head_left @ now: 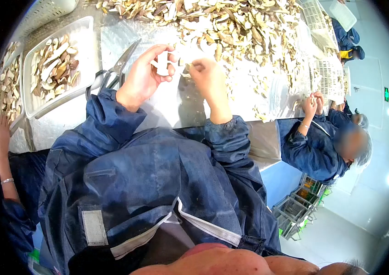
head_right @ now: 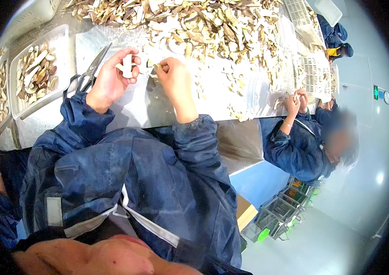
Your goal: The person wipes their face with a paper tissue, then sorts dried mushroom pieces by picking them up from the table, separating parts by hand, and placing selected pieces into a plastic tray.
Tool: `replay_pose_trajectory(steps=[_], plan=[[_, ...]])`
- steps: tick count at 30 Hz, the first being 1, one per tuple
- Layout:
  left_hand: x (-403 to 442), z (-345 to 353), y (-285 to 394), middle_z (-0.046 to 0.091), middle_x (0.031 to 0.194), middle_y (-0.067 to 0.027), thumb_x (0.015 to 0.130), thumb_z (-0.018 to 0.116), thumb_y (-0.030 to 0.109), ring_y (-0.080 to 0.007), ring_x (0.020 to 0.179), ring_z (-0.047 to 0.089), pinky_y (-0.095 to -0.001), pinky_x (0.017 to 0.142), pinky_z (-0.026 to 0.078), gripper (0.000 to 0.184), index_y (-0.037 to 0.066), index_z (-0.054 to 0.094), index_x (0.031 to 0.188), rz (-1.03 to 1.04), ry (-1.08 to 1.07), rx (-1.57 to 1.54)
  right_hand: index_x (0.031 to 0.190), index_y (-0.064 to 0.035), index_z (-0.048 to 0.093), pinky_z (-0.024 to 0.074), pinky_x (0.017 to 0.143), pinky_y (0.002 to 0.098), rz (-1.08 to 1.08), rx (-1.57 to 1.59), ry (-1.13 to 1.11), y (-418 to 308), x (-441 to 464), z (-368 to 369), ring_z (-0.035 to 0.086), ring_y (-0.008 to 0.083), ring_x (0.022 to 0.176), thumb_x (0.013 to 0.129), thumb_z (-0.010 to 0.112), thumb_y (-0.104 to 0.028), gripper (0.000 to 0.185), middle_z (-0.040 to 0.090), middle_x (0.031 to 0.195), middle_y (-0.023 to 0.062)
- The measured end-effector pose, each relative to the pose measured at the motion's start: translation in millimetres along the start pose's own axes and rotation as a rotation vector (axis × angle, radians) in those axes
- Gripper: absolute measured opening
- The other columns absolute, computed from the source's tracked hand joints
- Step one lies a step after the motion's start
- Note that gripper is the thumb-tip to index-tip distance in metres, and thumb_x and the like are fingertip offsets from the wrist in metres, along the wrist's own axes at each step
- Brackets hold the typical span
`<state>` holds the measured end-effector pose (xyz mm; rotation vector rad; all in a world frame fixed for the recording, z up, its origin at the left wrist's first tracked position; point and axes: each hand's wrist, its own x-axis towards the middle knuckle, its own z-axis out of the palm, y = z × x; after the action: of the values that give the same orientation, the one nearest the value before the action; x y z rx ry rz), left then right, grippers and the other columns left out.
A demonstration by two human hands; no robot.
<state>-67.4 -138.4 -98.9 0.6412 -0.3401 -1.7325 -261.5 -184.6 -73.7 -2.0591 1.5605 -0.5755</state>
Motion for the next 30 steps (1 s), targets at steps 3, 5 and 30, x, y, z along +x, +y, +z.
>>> replay_pose_trajectory(steps=[3, 5, 30], plan=[[-2, 4, 2, 0.065, 0.097, -0.0063, 0.103, 0.045, 0.037, -0.0172, 0.078, 0.065, -0.0315, 0.064, 0.053, 0.036, 0.007, 0.059, 0.115, -0.01, 0.033, 0.038, 0.096, -0.0005, 0.071, 0.0528, 0.065, 0.033, 0.035, 0.187, 0.029, -2, 4, -10, 0.068, 0.0235, 0.07, 0.081, 0.074, -0.016, 0.021, 0.071, 0.08, 0.0111], [-4, 15, 4, 0.065, 0.096, -0.007, 0.103, 0.045, 0.038, -0.0192, 0.082, 0.066, -0.0344, 0.069, 0.055, 0.038, 0.005, 0.057, 0.116, -0.004, 0.056, -0.004, 0.098, 0.0025, 0.07, 0.0529, 0.065, 0.0292, 0.106, 0.559, -0.033, -16, 6, -19, 0.067, 0.0171, 0.071, 0.083, 0.074, -0.016, 0.024, 0.072, 0.081, 0.0086], [-5, 14, -10, 0.065, 0.096, -0.0057, 0.104, 0.043, 0.032, -0.0136, 0.076, 0.063, -0.0242, 0.053, 0.049, 0.034, 0.006, 0.059, 0.119, -0.188, -0.053, 0.072, 0.105, -0.0075, 0.072, 0.0518, 0.071, 0.0392, -0.125, -0.265, 0.325, 31, 36, -35, 0.064, 0.032, 0.079, 0.082, 0.075, -0.018, 0.025, 0.064, 0.088, 0.0135]])
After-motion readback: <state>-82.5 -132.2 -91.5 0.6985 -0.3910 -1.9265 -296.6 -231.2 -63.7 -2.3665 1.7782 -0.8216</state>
